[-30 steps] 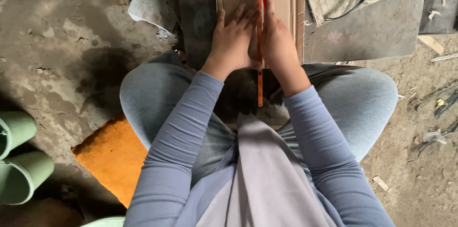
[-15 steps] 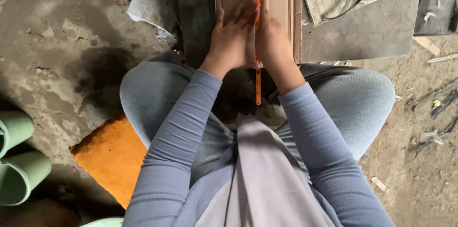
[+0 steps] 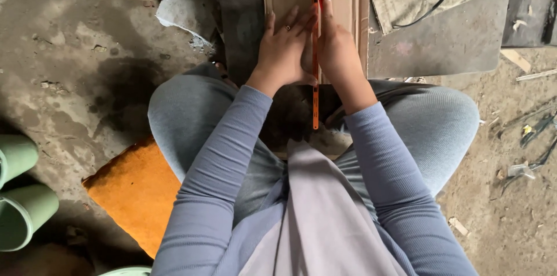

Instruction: Measuring and cutting cardboard pieces using a utility knife, ruler, and tape measure.

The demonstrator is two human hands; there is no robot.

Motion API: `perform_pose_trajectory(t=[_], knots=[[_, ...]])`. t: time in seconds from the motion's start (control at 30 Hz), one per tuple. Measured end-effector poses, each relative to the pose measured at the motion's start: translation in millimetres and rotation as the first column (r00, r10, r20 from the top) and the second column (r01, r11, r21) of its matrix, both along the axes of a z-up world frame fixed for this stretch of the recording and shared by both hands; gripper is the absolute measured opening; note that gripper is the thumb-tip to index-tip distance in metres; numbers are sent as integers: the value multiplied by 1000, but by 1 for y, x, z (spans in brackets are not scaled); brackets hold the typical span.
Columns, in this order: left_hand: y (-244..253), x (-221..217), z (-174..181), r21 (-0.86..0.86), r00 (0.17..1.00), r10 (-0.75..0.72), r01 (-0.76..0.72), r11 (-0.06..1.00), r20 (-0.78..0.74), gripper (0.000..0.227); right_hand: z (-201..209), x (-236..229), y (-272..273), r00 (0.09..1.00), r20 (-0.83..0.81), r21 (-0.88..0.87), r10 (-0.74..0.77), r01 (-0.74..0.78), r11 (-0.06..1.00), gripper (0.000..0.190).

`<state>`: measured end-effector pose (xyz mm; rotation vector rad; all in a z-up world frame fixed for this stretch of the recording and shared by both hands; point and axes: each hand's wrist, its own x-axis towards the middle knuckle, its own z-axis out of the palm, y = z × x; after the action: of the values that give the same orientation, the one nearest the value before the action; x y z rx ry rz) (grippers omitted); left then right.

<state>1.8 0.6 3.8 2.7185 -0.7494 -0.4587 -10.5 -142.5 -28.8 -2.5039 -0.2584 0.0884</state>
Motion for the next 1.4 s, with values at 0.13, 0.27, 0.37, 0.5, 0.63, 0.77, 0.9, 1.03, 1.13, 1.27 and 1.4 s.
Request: perform_pose_trajectory(t=[0.13,0.27,0.37,0.5,0.63,0.77,0.9,1.03,1.13,1.27,1.4], knots=[[3,0,-4,-29,1000,-2,1,1000,-8,123,22,-5,6,993,-83,187,-80,94,978,49],[7,1,-9,-8,992,-45,46,999,122,117,-4,-14,-5,974,6,763,-226,141,631,46],[11,-4,-9,17,990,-59,57,998,128,118,34,-31,9,935,-150,810,-321,302,503,13],[13,3,-7,-74,990,-15,25,997,138,104,42,-76,12,856,-369,853,-361,467,234,20],[11,18,-7,-202,960,96,-43,978,264,67,28,-121,15,856,-197,615,-478,488,620,4],[4,22,-11,-190,920,77,-3,982,385,67,21,-129,22,749,-531,611,-395,662,435,17],[3,27,-10,-134,923,79,-30,991,376,67,21,-122,20,725,-626,690,-287,687,227,24],[4,27,-12,-50,941,64,-50,997,332,74,20,-121,18,752,-579,673,-315,659,335,18],[6,26,-15,-29,943,53,-46,999,327,74,19,-122,22,745,-589,648,-312,667,368,10],[5,28,-12,-63,968,17,-2,998,249,73,17,-122,25,727,-607,651,-321,686,325,12],[6,27,-12,-65,973,18,-3,998,230,79,10,-125,25,728,-604,661,-324,685,308,11]])
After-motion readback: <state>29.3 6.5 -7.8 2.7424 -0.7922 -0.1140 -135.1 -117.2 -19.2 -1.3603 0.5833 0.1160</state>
